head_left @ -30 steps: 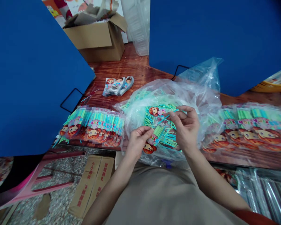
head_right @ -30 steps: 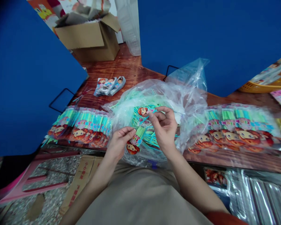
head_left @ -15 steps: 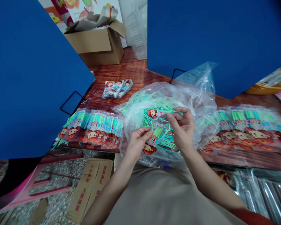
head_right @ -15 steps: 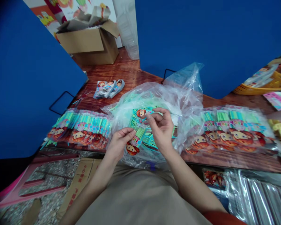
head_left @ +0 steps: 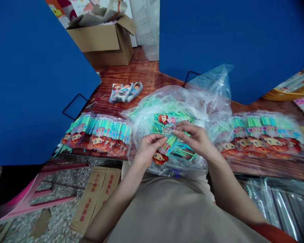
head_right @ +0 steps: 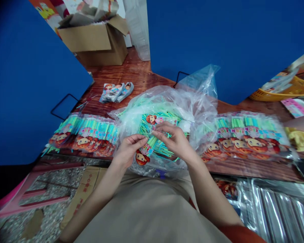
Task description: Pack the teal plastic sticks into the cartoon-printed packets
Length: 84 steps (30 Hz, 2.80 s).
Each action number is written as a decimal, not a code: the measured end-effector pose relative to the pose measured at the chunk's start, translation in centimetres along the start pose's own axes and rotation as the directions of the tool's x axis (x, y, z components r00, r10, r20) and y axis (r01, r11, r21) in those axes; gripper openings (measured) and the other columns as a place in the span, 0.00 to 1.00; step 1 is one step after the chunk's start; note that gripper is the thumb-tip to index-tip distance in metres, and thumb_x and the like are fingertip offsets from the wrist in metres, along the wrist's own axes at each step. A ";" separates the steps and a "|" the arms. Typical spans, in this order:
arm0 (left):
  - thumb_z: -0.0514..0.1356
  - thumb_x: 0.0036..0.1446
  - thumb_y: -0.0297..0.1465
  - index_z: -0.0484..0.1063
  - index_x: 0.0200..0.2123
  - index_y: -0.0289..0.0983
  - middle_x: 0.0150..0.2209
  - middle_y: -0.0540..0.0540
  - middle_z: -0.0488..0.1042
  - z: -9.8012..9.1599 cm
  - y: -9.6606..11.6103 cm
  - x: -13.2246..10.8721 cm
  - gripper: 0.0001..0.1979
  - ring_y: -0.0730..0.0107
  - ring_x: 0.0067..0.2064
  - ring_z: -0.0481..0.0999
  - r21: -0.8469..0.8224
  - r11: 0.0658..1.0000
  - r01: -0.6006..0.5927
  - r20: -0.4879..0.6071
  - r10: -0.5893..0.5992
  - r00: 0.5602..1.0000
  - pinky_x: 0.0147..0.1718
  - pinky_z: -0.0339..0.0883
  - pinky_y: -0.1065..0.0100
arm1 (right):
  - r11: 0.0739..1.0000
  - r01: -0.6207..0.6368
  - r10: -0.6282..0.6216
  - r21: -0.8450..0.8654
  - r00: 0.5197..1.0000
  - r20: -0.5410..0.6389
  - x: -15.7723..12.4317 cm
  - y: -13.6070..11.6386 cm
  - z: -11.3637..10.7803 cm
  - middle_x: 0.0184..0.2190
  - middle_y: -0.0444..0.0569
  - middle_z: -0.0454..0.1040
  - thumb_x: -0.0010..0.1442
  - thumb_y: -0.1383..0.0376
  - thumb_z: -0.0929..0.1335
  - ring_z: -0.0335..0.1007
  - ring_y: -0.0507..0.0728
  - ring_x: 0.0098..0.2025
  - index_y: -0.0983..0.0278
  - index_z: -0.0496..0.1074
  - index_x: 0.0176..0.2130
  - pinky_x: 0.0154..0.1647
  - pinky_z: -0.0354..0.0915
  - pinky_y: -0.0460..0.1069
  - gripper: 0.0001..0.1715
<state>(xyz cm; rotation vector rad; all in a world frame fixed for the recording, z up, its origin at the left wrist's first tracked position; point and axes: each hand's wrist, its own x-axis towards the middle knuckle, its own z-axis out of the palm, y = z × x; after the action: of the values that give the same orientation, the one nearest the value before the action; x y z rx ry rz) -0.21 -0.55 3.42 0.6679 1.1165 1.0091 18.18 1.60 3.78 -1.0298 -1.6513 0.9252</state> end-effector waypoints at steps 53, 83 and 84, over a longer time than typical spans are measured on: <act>0.72 0.38 0.38 0.66 0.19 0.36 0.18 0.55 0.63 -0.6 -0.8 0.9 0.18 0.76 0.23 0.63 0.167 0.981 -0.097 -0.022 0.102 0.995 0.25 0.56 0.72 | 0.629 -0.460 0.528 0.627 0.844 0.090 2.2 0.3 2.9 0.22 0.35 0.69 0.40 0.64 0.81 0.61 0.46 0.21 0.59 0.75 0.46 0.20 0.56 0.42 0.32; 0.75 0.36 0.39 0.74 0.24 0.34 0.22 0.51 0.73 -1.7 0.6 1.3 0.18 0.75 0.24 0.68 0.129 0.991 -0.023 0.036 0.019 0.999 0.26 0.61 0.72 | 0.776 -0.378 0.407 0.506 0.912 0.057 2.9 0.1 2.4 0.23 0.37 0.70 0.48 0.63 0.78 0.62 0.47 0.23 0.60 0.72 0.46 0.24 0.59 0.44 0.26; 0.75 0.36 0.38 0.74 0.24 0.34 0.22 0.51 0.73 -1.6 0.7 1.4 0.18 0.75 0.23 0.67 0.124 0.992 -0.020 0.037 0.015 0.999 0.26 0.60 0.72 | 0.774 -0.381 0.405 0.506 0.912 0.066 2.9 0.1 2.4 0.23 0.37 0.70 0.48 0.63 0.78 0.62 0.47 0.23 0.59 0.72 0.46 0.24 0.59 0.44 0.26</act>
<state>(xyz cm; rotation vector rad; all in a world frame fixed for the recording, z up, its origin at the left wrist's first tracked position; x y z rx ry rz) -1.83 0.90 2.88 0.7946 1.1506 0.9441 15.35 4.03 3.96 -1.0214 -1.0598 1.5103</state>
